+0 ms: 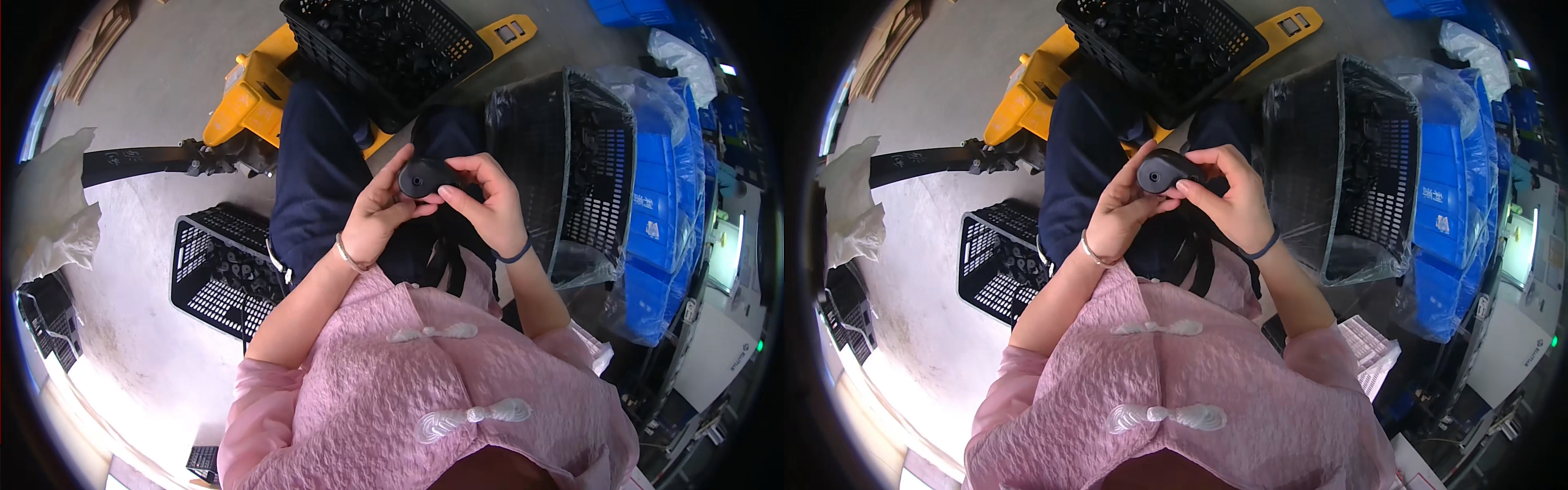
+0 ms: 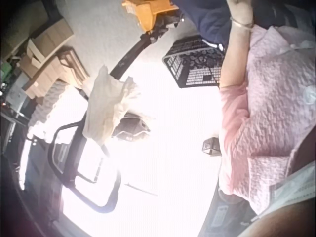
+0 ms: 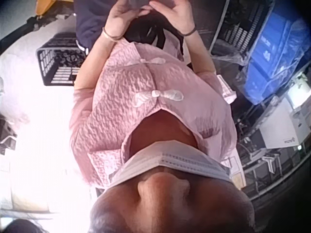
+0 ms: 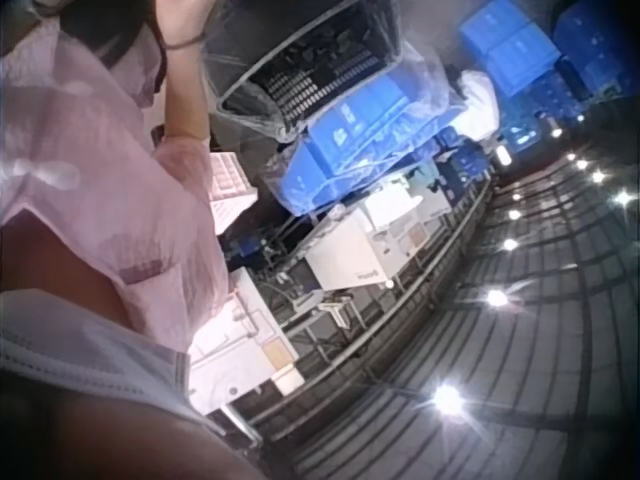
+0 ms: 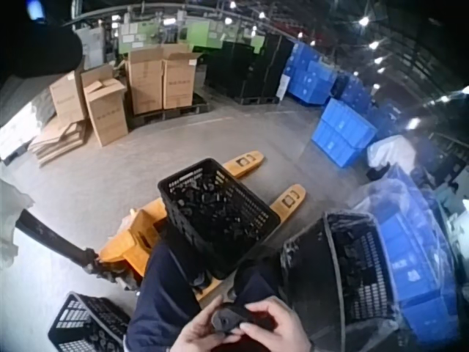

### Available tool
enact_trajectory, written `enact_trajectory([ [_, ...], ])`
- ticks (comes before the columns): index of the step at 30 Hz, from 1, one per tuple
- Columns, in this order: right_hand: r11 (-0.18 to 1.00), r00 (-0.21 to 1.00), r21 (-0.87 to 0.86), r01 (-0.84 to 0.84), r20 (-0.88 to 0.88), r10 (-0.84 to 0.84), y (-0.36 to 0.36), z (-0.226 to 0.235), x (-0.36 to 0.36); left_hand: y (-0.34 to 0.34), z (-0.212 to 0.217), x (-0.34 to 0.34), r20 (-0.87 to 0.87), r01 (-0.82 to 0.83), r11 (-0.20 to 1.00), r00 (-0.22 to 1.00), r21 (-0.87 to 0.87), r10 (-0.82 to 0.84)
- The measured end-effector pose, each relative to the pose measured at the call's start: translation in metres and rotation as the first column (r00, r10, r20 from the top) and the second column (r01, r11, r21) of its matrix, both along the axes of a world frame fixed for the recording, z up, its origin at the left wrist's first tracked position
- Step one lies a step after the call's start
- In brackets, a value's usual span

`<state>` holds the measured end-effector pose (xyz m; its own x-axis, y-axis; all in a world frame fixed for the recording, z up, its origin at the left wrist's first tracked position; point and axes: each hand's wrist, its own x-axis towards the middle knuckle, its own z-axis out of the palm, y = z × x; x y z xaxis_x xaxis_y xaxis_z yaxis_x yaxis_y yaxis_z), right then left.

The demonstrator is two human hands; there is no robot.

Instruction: Inspecting and sorting black plastic components into bins at a manufacturing site.

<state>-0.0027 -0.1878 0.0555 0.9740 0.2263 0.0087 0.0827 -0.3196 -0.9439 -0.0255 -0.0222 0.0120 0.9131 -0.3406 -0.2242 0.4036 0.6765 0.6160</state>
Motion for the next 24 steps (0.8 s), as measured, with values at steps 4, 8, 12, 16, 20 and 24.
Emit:
enact_trajectory([
  [4,0.933,0.909,-0.359,0.026,0.398,0.128,0.002,0.013,-0.004,0.011,0.001,0.009,-0.242,0.135,0.907,0.939,-0.398,-0.246],
  [8,0.886,0.786,-0.436,-0.161,0.486,0.382,0.001,0.009,-0.007,0.01,0.001,0.002,-0.227,0.09,0.926,0.956,-0.367,-0.183],
  [12,0.983,0.962,-0.173,-0.069,0.25,0.112,-0.006,0.006,-0.006,0.008,0.008,0.002,-0.119,0.014,0.982,0.992,-0.189,-0.037],
  [16,0.996,0.987,-0.059,-0.069,0.143,0.077,-0.009,0.004,-0.009,0.009,0.005,0.001,-0.016,0.011,0.986,1.0,-0.165,-0.014],
  [20,0.965,0.959,-0.24,-0.104,0.233,0.162,-0.004,0.011,-0.007,0.009,0.005,0.002,-0.02,-0.015,0.991,1.0,-0.131,0.013],
  [24,0.927,0.893,-0.368,-0.067,0.392,0.22,0.0,0.01,-0.003,0.008,0.003,0.002,-0.011,-0.016,0.994,1.0,-0.104,0.015],
])
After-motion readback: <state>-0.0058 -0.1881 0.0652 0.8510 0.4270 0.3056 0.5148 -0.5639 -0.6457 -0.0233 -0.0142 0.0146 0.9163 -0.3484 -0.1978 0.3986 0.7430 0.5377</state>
